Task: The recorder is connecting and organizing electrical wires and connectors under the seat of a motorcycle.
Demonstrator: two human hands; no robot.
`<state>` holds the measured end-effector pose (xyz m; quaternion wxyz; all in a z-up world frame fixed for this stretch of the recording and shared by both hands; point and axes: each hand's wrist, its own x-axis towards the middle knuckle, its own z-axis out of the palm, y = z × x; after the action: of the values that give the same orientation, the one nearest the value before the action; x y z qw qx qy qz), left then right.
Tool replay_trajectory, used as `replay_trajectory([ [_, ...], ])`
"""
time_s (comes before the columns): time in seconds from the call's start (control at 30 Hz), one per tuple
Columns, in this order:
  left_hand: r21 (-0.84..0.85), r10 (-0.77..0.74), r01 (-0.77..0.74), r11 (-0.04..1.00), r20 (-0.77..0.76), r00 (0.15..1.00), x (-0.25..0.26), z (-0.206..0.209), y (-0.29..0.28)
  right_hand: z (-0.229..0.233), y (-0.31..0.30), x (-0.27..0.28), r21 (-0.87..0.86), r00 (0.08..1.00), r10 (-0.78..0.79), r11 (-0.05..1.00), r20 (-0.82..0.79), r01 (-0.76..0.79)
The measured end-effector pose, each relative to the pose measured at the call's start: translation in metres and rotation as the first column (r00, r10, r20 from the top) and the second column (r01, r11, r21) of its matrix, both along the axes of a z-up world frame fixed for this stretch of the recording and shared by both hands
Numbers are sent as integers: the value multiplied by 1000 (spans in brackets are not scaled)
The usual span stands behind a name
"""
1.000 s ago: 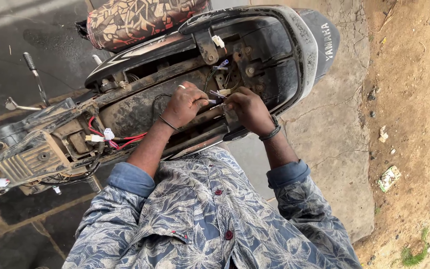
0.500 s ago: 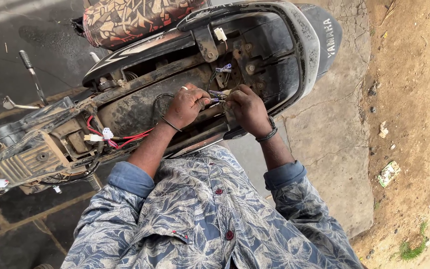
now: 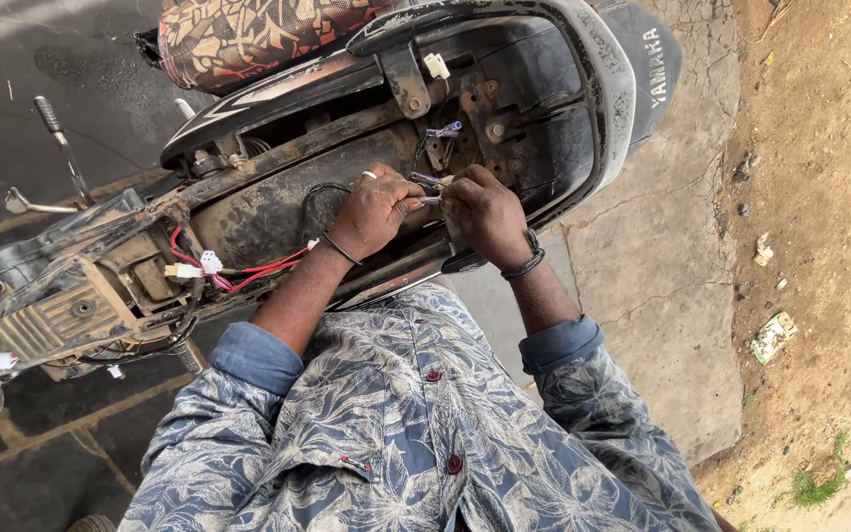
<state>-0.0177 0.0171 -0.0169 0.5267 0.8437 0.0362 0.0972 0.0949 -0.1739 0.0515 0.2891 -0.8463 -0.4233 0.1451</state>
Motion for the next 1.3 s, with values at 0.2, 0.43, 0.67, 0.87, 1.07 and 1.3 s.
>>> replay_trajectory([
  [0.2,80,42,-44,996,26,999,-1,3,-7,-1,-1,-1,1,1000,14,1000,23,-14],
  [0.43,73,143,-149,986,82,986,-4,5,-20,4,0,-6,50,995,14,999,94,-19],
  [0.67,28,127,-129,991,83,988,-8,4,-26,8,3,-5,67,994,-4,998,106,-3],
  [0.87,92,149,-164,982,152,977,-9,3,-30,7,4,-4,64,993,36,997,109,-43],
  [1.07,51,166,-170,984,77,983,-11,-1,-36,0,0,-4,50,992,46,997,114,-52],
  [1.3,-17,191,-190,982,79,978,-6,0,-37,-1,0,-2,47,988,58,997,144,-65],
])
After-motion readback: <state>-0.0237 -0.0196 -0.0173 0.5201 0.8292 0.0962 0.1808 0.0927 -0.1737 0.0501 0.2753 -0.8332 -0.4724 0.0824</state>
